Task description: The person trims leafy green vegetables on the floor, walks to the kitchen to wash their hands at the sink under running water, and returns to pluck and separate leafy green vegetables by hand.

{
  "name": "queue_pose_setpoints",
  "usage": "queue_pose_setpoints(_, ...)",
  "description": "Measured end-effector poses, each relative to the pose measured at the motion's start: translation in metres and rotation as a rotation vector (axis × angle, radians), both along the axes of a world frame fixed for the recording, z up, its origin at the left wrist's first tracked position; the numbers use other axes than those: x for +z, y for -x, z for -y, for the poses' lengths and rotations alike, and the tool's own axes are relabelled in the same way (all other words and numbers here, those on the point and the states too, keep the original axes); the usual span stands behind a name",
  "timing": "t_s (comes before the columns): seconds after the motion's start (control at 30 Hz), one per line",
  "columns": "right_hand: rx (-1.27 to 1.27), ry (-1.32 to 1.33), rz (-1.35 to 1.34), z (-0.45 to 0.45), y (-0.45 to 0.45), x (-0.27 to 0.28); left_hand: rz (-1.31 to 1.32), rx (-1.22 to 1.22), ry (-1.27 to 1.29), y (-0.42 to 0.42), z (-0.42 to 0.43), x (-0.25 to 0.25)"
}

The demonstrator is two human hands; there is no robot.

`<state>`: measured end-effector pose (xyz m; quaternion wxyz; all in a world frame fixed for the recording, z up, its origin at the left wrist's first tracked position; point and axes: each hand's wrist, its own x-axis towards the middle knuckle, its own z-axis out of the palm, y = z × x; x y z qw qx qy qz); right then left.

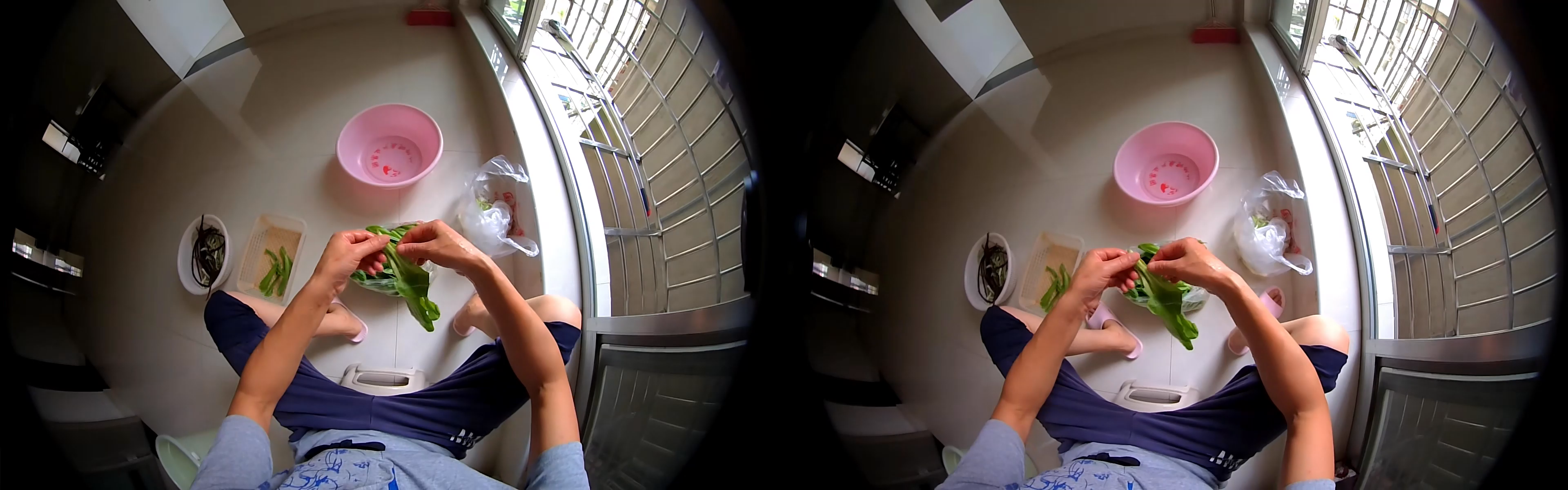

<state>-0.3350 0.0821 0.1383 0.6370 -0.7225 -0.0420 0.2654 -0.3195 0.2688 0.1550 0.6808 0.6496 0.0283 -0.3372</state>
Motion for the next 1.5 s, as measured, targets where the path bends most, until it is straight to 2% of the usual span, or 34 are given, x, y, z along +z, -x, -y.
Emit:
queue_pose_setpoints(0.27, 0.159, -0.189, -0.106, -0.002, 0.001, 0.0, 0.164, 0.021, -0.064, 0.003, 0.002, -0.006)
queue_pose_setpoints(0.37, 0.137, -0.186, -0.121, -0.004, 0.003, -0.004, 0.205, 0.014, -0.09, 0.007, 0.005, -0.002)
queue_pose_setpoints(0.53, 0.101, -0.322, -0.227, 0.0, 0.004, -0.007, 0.203, -0.006, 0.017, 0.012, 0.005, 0.002)
queue_pose_setpoints(0.77, 0.043, -0.316, -0.248, 0.001, 0.004, -0.012, 0.198, -0.096, 0.031, 0.011, 0.004, 0.001)
queue_pose_setpoints(0.97, -0.099, -0.111, -0.27, -0.002, 0.002, -0.01, 0.449, 0.024, -0.053, 0.017, 0.01, -0.015)
queue_pose_setpoints(1.03, -0.187, -0.285, -0.325, -0.003, 0.0, -0.014, 0.413, 0.101, 0.02, 0.019, 0.013, -0.015)
queue_pose_setpoints(1.17, -0.315, -0.456, -0.422, -0.005, 0.0, -0.02, 0.266, 0.242, 0.165, 0.02, 0.021, -0.014)
queue_pose_setpoints(1.37, -0.482, -0.505, -0.368, 0.008, -0.002, -0.023, 0.086, 0.297, 0.21, 0.017, 0.02, -0.014)
queue_pose_setpoints(1.4, -0.456, -0.45, -0.244, 0.011, -0.001, -0.017, 0.088, 0.298, 0.208, 0.016, 0.017, -0.014)
queue_pose_setpoints(1.43, -0.452, -0.453, -0.242, 0.012, 0.0, -0.012, 0.038, 0.303, 0.221, 0.014, 0.013, -0.015)
queue_pose_setpoints(1.5, -0.432, -0.215, -0.039, 0.011, 0.002, -0.003, -0.008, 0.32, 0.234, 0.012, 0.008, -0.017)
